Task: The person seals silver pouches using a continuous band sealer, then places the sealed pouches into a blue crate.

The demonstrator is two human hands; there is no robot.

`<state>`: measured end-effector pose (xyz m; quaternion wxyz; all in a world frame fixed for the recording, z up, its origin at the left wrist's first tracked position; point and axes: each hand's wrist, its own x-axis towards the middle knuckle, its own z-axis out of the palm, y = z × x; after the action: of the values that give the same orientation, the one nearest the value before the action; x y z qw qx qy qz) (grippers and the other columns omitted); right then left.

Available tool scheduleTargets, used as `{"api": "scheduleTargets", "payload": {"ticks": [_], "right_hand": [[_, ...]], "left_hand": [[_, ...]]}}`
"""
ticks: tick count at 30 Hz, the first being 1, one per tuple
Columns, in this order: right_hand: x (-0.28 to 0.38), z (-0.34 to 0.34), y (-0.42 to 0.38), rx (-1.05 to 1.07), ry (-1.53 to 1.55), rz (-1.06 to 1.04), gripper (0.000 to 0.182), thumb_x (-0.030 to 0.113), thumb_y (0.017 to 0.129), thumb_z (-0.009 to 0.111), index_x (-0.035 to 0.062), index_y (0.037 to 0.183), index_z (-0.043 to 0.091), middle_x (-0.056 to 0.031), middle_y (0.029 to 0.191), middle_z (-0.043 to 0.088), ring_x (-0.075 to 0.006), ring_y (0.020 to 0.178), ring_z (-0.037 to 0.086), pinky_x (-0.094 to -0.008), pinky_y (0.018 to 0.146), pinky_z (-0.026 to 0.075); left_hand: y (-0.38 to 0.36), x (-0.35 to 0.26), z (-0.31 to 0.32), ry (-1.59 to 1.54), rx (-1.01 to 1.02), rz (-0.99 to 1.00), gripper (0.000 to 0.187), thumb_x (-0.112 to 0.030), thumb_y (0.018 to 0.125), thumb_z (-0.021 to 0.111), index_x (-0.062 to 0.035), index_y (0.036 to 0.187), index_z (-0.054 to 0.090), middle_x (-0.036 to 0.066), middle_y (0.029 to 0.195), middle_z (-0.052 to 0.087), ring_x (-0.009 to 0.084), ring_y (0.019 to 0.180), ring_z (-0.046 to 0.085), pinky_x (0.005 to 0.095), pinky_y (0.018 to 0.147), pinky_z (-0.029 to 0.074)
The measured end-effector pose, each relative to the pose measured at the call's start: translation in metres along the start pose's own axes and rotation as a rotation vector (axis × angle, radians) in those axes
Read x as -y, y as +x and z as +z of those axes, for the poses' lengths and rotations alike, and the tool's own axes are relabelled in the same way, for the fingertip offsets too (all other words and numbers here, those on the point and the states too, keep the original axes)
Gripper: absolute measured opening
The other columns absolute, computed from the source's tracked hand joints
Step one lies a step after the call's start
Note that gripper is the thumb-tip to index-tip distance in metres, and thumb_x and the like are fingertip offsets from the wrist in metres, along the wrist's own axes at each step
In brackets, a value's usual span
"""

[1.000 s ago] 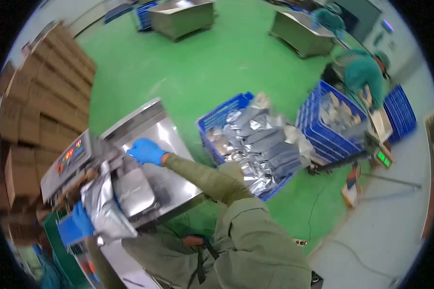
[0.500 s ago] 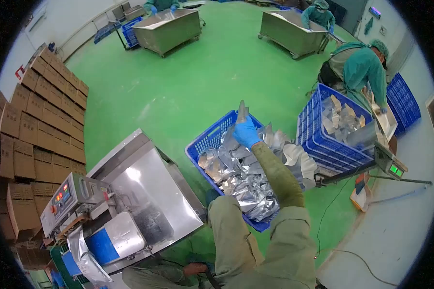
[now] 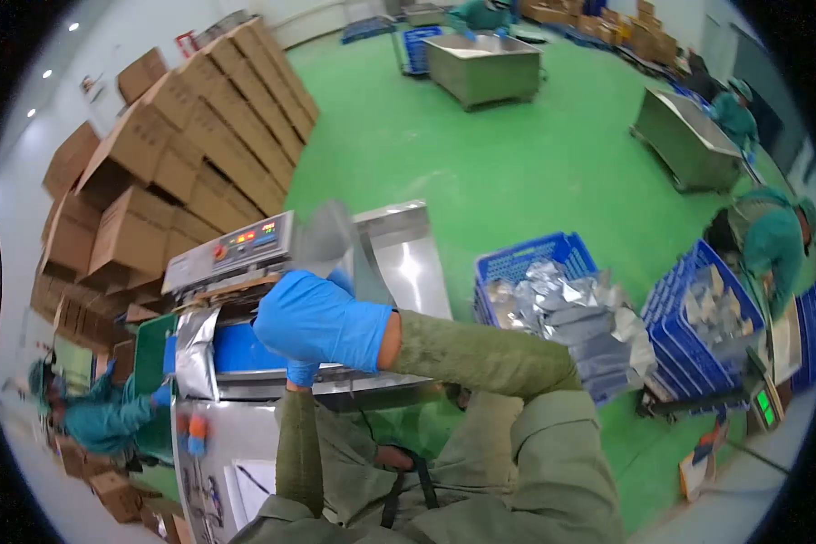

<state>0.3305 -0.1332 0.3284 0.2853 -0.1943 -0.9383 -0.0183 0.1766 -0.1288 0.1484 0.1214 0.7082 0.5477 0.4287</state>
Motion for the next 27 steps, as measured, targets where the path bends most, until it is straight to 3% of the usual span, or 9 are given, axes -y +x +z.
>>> {"api": "scheduleTargets", "payload": {"ticks": [1, 6, 8, 11, 17, 20, 21, 24, 27], "right_hand": [[0.008, 0.002, 0.014, 0.161, 0.061, 0.065, 0.016, 0.019, 0.066, 0.067, 0.0041, 0.068, 0.069, -0.0132, 0.069, 0.067, -0.0309, 0.064, 0.066, -0.0428, 0.058, 0.050], [0.003, 0.037, -0.018, -0.846, 0.071, 0.342, 0.029, 0.015, 0.076, 0.072, 0.0070, 0.102, 0.066, -0.0076, 0.096, 0.068, -0.0289, 0.091, 0.066, -0.0400, 0.082, 0.049], [-0.016, 0.083, -0.050, -0.780, 0.034, 0.673, 0.024, 0.012, 0.079, 0.071, 0.0056, 0.102, 0.065, -0.0079, 0.092, 0.069, -0.0265, 0.085, 0.067, -0.0387, 0.077, 0.051], [-0.029, 0.115, -0.064, -0.428, 0.420, 0.815, 0.015, 0.014, 0.083, 0.067, 0.0054, 0.095, 0.063, -0.0134, 0.087, 0.068, -0.0307, 0.081, 0.067, -0.0400, 0.071, 0.051], [-0.043, 0.116, -0.073, -0.344, 0.170, 0.526, 0.014, 0.017, 0.084, 0.065, 0.0064, 0.092, 0.060, -0.0141, 0.078, 0.060, -0.0340, 0.070, 0.060, -0.0449, 0.062, 0.047], [-0.061, 0.123, -0.091, -0.316, -0.215, 0.326, 0.015, 0.019, 0.084, 0.066, 0.0080, 0.091, 0.059, -0.0140, 0.077, 0.054, -0.0336, 0.069, 0.056, -0.0454, 0.062, 0.045], [-0.063, 0.117, -0.105, -0.348, -0.259, 0.270, 0.015, 0.020, 0.083, 0.067, 0.0093, 0.089, 0.058, -0.0126, 0.079, 0.053, -0.0326, 0.071, 0.054, -0.0437, 0.063, 0.044], [-0.063, 0.121, -0.128, -0.295, -0.259, 0.252, 0.015, 0.018, 0.082, 0.068, 0.0096, 0.089, 0.058, -0.0105, 0.082, 0.055, -0.0318, 0.072, 0.055, -0.0424, 0.063, 0.045], [-0.049, 0.114, -0.101, -0.612, -0.011, 0.304, 0.017, 0.016, 0.083, 0.071, 0.0070, 0.094, 0.060, -0.0098, 0.092, 0.062, -0.0306, 0.074, 0.058, -0.0398, 0.060, 0.044]], "left_hand": [[-0.010, 0.020, -0.010, -0.027, 0.041, -0.060, 0.062, -0.018, 0.074, 0.085, 0.0001, 0.128, 0.058, 0.015, 0.125, 0.061, 0.0283, 0.115, 0.056, 0.0386, 0.097, 0.046], [-0.017, 0.060, -0.048, -0.235, 0.161, -0.183, 0.057, -0.017, 0.075, 0.087, 0.0001, 0.123, 0.060, 0.011, 0.117, 0.068, 0.0190, 0.103, 0.064, 0.0323, 0.087, 0.053], [-0.020, 0.058, -0.052, -0.396, 0.251, -0.208, 0.059, -0.017, 0.073, 0.088, 0.0003, 0.123, 0.060, 0.009, 0.117, 0.068, 0.0177, 0.103, 0.063, 0.0328, 0.089, 0.053], [-0.021, 0.062, -0.061, -0.535, 0.286, -0.223, 0.055, -0.014, 0.076, 0.085, 0.0013, 0.122, 0.060, 0.008, 0.114, 0.069, 0.0177, 0.101, 0.064, 0.0337, 0.089, 0.053], [0.023, -0.002, -0.157, -0.103, 0.409, -0.056, 0.028, -0.014, 0.091, 0.066, -0.0033, 0.117, 0.063, 0.014, 0.100, 0.068, 0.0208, 0.087, 0.066, 0.0384, 0.076, 0.053], [0.031, 0.020, -0.156, 0.287, 0.242, 0.488, 0.022, -0.013, 0.090, 0.063, -0.0061, 0.111, 0.063, 0.016, 0.095, 0.065, 0.0297, 0.084, 0.066, 0.0413, 0.072, 0.052], [0.031, 0.045, -0.162, 0.429, 0.192, 0.551, 0.021, -0.012, 0.087, 0.063, -0.0063, 0.106, 0.063, 0.014, 0.091, 0.065, 0.0364, 0.086, 0.063, 0.0436, 0.072, 0.052], [0.007, 0.076, -0.157, 0.600, 0.179, 0.543, 0.019, -0.008, 0.085, 0.062, -0.0069, 0.104, 0.062, 0.012, 0.098, 0.068, 0.0344, 0.092, 0.065, 0.0419, 0.076, 0.053], [0.003, 0.057, -0.134, 0.213, -0.130, 0.483, 0.014, -0.007, 0.089, 0.063, -0.0030, 0.102, 0.065, 0.011, 0.106, 0.070, 0.0306, 0.103, 0.066, 0.0373, 0.086, 0.053]]}}
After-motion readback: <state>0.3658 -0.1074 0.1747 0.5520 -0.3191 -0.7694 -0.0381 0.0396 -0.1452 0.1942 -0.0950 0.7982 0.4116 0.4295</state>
